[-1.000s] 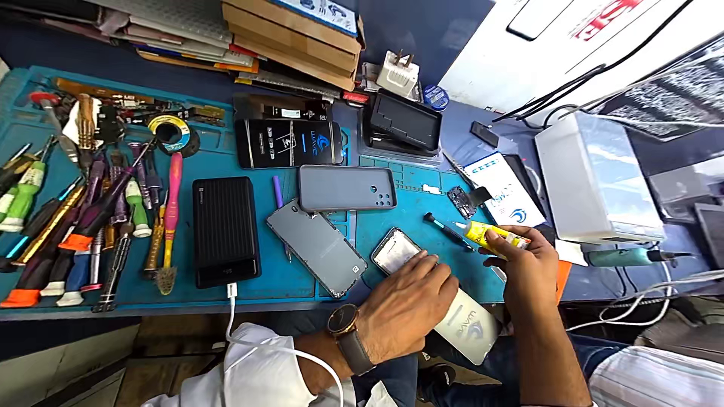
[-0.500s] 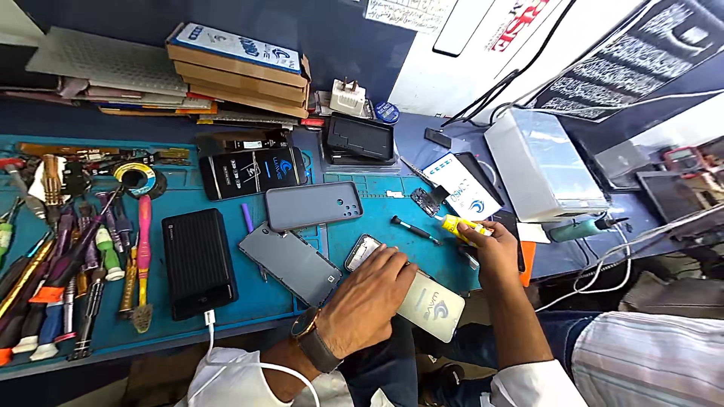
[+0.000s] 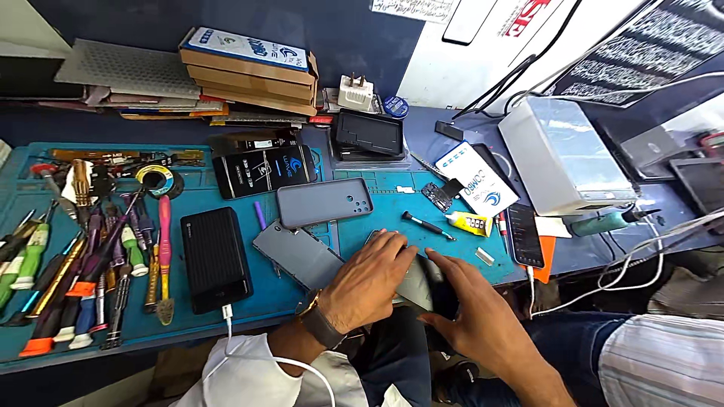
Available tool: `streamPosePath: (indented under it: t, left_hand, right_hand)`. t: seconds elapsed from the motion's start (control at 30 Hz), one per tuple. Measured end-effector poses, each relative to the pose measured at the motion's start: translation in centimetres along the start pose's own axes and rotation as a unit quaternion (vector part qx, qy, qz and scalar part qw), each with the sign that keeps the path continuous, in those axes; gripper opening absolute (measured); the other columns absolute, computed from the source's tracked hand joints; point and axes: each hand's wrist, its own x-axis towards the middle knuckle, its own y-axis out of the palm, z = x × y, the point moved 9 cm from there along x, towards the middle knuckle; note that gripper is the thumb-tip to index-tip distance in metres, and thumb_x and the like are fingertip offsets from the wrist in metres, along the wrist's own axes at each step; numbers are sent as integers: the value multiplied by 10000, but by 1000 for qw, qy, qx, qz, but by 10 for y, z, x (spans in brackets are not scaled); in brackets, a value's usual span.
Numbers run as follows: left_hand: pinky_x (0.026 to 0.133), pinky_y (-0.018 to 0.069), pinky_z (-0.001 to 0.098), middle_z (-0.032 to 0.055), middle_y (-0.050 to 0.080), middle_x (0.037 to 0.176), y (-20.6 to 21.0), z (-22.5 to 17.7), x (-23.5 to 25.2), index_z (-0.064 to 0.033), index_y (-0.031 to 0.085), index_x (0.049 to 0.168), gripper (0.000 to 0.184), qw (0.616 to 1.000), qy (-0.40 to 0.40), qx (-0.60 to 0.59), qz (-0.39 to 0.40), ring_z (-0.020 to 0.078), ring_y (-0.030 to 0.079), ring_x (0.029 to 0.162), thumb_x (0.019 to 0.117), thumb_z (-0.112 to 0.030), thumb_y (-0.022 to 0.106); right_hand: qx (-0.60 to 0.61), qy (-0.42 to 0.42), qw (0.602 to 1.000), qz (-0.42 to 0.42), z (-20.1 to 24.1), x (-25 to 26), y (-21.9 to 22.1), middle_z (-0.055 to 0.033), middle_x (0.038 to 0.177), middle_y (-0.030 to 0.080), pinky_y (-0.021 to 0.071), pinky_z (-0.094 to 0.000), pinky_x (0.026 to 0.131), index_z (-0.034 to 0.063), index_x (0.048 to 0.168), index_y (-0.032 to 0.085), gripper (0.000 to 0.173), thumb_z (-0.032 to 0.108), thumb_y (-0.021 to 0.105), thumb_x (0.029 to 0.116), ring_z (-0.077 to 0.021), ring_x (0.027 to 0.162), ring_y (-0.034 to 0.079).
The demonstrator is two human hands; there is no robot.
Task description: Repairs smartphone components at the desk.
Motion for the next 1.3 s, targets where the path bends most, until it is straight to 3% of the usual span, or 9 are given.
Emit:
streamPosePath:
  t: [0.13, 0.2, 0.27, 0.37, 0.5, 0.6, 0.8, 1.07, 1.3]
  left_hand:
    - [1253, 261, 449, 102, 529, 1458, -3, 5, 2, -145, 537, 1461, 845, 1000, 3, -12, -2, 279, 403, 1449, 698, -195, 897]
    - [1261, 221, 511, 129, 447, 1556, -14, 11, -1, -153, 458, 1535, 979, 999, -7, -33, -15, 329, 329, 1497, 680, -205, 930]
    - [1250, 217, 569, 139, 402, 1594, -35, 24, -8, -124, 427, 1555, 999, 997, -37, -43, -56, 353, 308, 1508, 703, -254, 932]
    - [1240, 255, 555, 96, 419, 1594, -60, 49, -27, -100, 440, 1542, 807, 983, -111, -52, -137, 302, 340, 1502, 853, -288, 814]
    - [1143, 409, 499, 49, 591, 1426, -63, 68, -50, -122, 615, 1398, 428, 962, -172, -60, -202, 254, 519, 1355, 979, -206, 643]
    - [1111, 429, 487, 35, 647, 1330, -51, 69, -56, -134, 686, 1307, 330, 966, -171, -46, -188, 249, 553, 1298, 994, -193, 599]
    - [1065, 445, 478, 32, 682, 1234, -35, 63, -52, -144, 724, 1247, 306, 976, -153, -34, -150, 263, 564, 1246, 990, -157, 558]
    - [1037, 452, 452, 5, 713, 1148, -31, 55, -46, -166, 724, 1256, 346, 977, -143, -48, -150, 224, 599, 1178, 989, -123, 509]
    - [1044, 444, 463, 13, 703, 1178, -32, 54, -46, -158, 734, 1244, 357, 980, -134, -51, -137, 231, 593, 1185, 980, -99, 501]
  right_hand:
    - [-7, 2, 1000, -22, 0, 2, 0, 12, 1358, 609, 561, -426, 957, 260, 1515, 498, 838, 419, 797, 748, -193, 1218, 604]
    - [-2, 1, 1000, -15, 0, 4, -3, 29, 1364, 614, 567, -432, 948, 257, 1480, 537, 786, 426, 788, 755, -181, 1211, 613]
    - [5, -1, 1000, 0, -1, 7, -4, 30, 1364, 609, 569, -435, 938, 258, 1430, 585, 726, 413, 795, 752, -182, 1194, 619]
    - [9, -1, 1000, 15, -2, 10, -3, 24, 1371, 604, 578, -436, 912, 272, 1373, 635, 657, 440, 795, 757, -183, 1180, 625]
    - [9, 2, 1000, 22, -3, 13, -1, 19, 1370, 605, 577, -436, 915, 273, 1335, 659, 612, 457, 793, 767, -182, 1187, 623]
    - [10, 7, 1000, 25, -4, 15, 2, 18, 1362, 609, 580, -441, 906, 272, 1331, 662, 609, 460, 797, 767, -185, 1169, 630]
    - [18, 15, 1000, 10, -10, 11, 9, 43, 1379, 602, 561, -422, 939, 300, 1339, 664, 603, 502, 763, 780, -166, 1195, 608]
    - [34, 27, 999, -12, -14, 5, 17, 50, 1407, 592, 558, -414, 949, 322, 1352, 672, 590, 536, 741, 807, -162, 1237, 589]
    - [38, 37, 998, -15, -14, 2, 22, 54, 1415, 588, 553, -413, 960, 331, 1346, 681, 584, 542, 745, 805, -161, 1251, 580]
